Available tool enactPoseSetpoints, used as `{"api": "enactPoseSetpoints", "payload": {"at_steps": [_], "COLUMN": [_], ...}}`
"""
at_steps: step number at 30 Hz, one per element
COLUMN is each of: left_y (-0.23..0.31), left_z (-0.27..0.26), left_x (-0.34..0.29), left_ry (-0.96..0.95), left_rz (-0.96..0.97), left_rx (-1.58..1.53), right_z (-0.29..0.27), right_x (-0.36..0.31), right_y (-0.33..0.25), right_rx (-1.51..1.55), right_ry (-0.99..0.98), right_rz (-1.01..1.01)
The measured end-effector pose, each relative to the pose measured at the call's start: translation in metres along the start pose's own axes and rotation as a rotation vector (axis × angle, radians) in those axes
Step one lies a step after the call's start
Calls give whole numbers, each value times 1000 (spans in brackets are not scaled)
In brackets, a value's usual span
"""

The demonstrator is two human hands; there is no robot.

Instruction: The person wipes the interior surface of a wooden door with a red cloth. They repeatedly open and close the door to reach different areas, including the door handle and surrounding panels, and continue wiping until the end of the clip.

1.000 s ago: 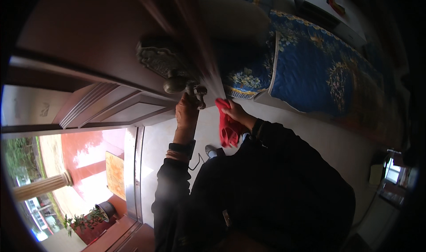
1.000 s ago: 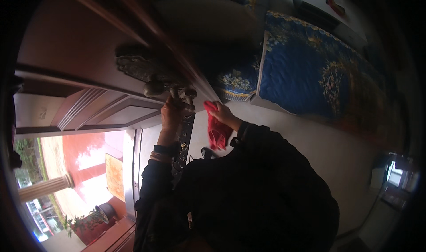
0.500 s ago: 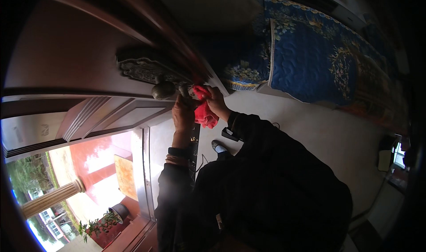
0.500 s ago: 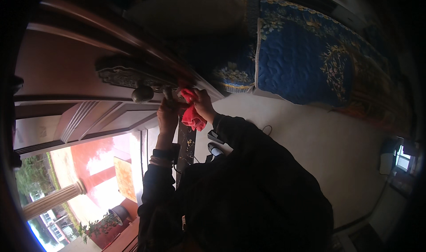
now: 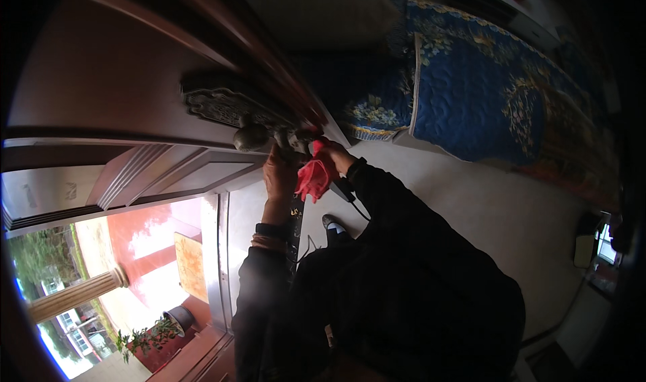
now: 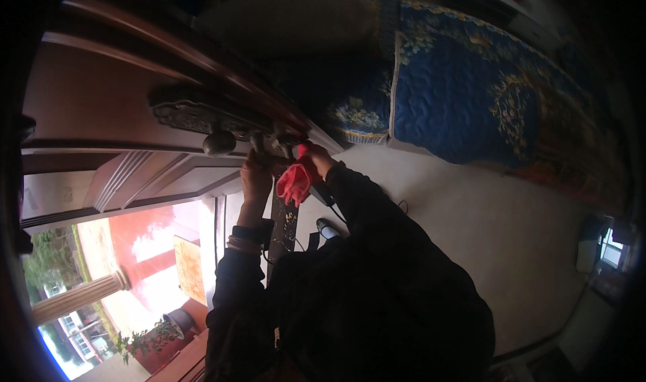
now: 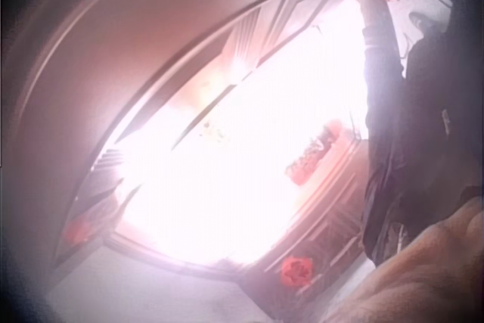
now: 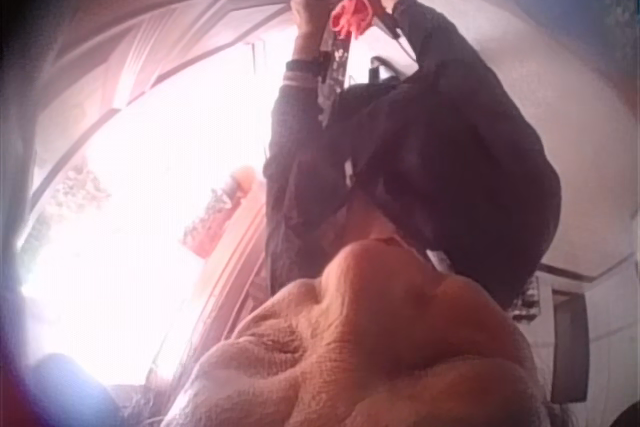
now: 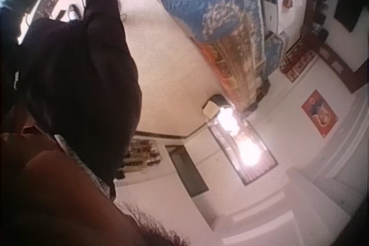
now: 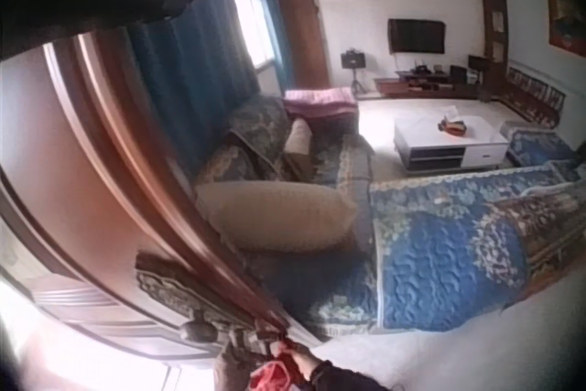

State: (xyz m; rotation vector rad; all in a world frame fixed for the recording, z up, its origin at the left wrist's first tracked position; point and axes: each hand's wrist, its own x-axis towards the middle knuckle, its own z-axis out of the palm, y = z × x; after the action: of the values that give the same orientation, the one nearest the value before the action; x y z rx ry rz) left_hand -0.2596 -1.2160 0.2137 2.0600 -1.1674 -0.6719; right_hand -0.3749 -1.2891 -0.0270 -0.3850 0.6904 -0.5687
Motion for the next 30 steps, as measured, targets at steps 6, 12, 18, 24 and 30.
{"api": "enactPoseSetpoints", "payload": {"at_steps": [6,12,18,24,30], "left_y": [5,-4,-12,-45,-91], "left_z": [-1,5,7,27,48], "left_x": [-3,-3,0,-12,-71], "left_ry": [-8,16,55,217,-107], "left_rz": [-39,-17,63,81,-212], "left_rx": [-50,-196,67,-159,-264], "right_z": [28,49,68,57,45], "right_x": [3,-15,-61,-116,-149], "right_y": [-25,-44,-80,-116,-98], "right_rx": [-336,-572,-1004,-530,-376], "right_ry": [180,191,-9,-207,-144], "right_rz": [-48,-120,-415,-218,-97]}}
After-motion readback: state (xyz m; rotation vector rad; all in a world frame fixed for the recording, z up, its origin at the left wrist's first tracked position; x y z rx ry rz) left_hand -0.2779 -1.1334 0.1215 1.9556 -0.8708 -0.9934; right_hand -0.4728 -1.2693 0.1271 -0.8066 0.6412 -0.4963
